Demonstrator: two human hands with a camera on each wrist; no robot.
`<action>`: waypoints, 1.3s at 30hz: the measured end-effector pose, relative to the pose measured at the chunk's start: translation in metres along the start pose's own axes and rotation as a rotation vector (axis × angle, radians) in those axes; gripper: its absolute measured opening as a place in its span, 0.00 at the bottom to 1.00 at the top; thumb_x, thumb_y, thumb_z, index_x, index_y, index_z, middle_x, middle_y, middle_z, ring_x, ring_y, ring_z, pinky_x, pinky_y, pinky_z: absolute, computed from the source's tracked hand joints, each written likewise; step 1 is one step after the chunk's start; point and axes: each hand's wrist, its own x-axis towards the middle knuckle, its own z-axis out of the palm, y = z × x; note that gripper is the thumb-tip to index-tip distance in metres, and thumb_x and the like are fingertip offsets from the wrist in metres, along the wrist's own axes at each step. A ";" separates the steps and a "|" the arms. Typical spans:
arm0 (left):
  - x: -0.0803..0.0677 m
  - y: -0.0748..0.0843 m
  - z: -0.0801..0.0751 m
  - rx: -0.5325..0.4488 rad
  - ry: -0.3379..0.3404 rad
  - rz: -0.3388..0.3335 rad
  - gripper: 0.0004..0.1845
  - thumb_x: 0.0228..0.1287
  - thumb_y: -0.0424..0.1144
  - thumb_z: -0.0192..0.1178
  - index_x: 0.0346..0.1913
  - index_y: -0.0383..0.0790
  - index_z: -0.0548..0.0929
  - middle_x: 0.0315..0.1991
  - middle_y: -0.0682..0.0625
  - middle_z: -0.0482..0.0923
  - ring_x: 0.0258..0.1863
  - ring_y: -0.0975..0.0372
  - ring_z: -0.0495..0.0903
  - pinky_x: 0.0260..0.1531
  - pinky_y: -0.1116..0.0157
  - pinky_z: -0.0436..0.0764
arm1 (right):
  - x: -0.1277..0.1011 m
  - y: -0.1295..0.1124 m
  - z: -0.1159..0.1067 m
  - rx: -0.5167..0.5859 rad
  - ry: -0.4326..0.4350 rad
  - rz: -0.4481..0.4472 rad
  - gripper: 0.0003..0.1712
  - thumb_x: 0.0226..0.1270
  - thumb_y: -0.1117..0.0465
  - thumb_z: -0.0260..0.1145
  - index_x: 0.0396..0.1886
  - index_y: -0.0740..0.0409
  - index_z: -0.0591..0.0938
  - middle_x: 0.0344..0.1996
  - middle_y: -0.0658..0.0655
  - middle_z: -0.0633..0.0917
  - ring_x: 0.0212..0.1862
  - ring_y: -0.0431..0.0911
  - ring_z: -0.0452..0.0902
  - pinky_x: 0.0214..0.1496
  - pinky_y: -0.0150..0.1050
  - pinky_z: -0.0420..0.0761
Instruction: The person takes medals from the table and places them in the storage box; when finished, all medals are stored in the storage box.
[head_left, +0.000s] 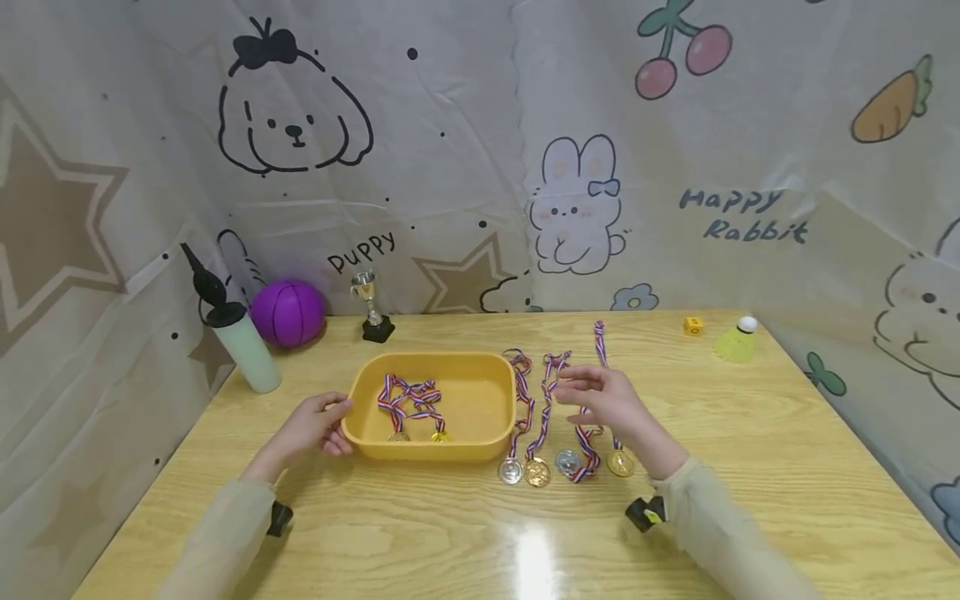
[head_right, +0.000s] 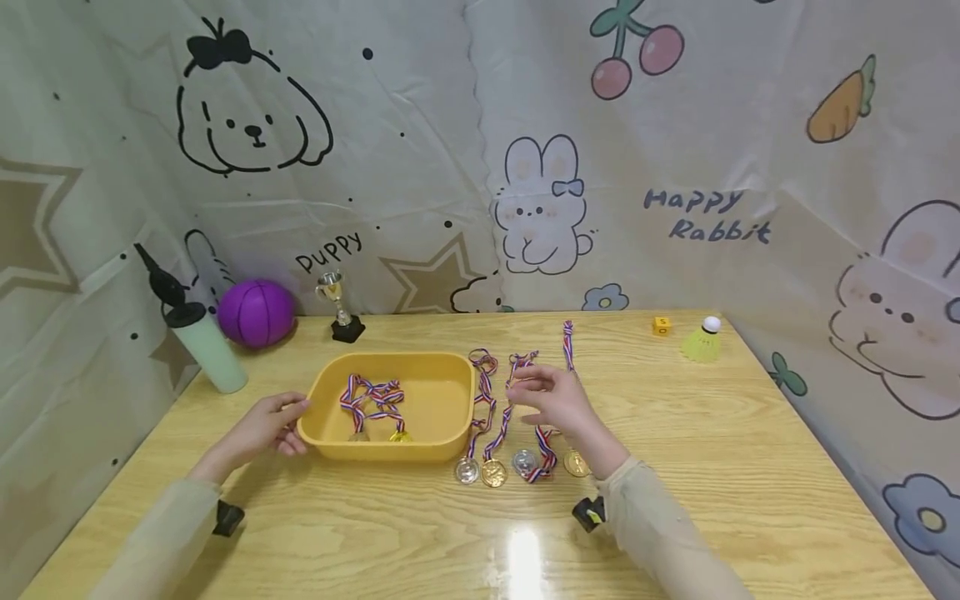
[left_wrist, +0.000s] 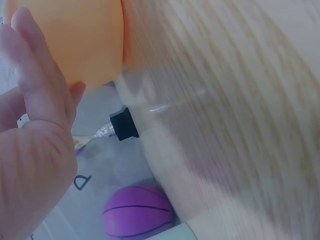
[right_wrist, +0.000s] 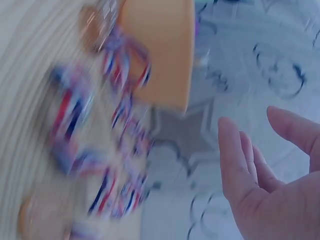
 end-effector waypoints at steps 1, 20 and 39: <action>0.000 0.001 0.000 0.003 -0.005 0.001 0.25 0.78 0.40 0.40 0.64 0.20 0.59 0.20 0.50 0.77 0.18 0.63 0.82 0.21 0.68 0.84 | 0.000 0.003 -0.009 -0.005 0.010 0.011 0.30 0.66 0.61 0.65 0.62 0.71 0.69 0.48 0.61 0.80 0.46 0.46 0.81 0.53 0.52 0.82; 0.000 0.004 -0.002 0.002 -0.010 -0.008 0.26 0.78 0.38 0.40 0.66 0.19 0.56 0.20 0.50 0.77 0.18 0.64 0.81 0.21 0.68 0.83 | -0.001 0.060 -0.083 0.017 0.078 0.257 0.34 0.66 0.62 0.64 0.66 0.74 0.63 0.37 0.45 0.85 0.41 0.38 0.81 0.42 0.39 0.86; -0.002 0.004 -0.001 0.005 -0.009 0.004 0.25 0.78 0.38 0.40 0.65 0.19 0.56 0.19 0.51 0.76 0.17 0.65 0.81 0.20 0.69 0.83 | 0.007 0.062 -0.076 -0.057 0.076 0.299 0.33 0.63 0.65 0.65 0.63 0.77 0.64 0.31 0.46 0.85 0.36 0.37 0.82 0.35 0.38 0.86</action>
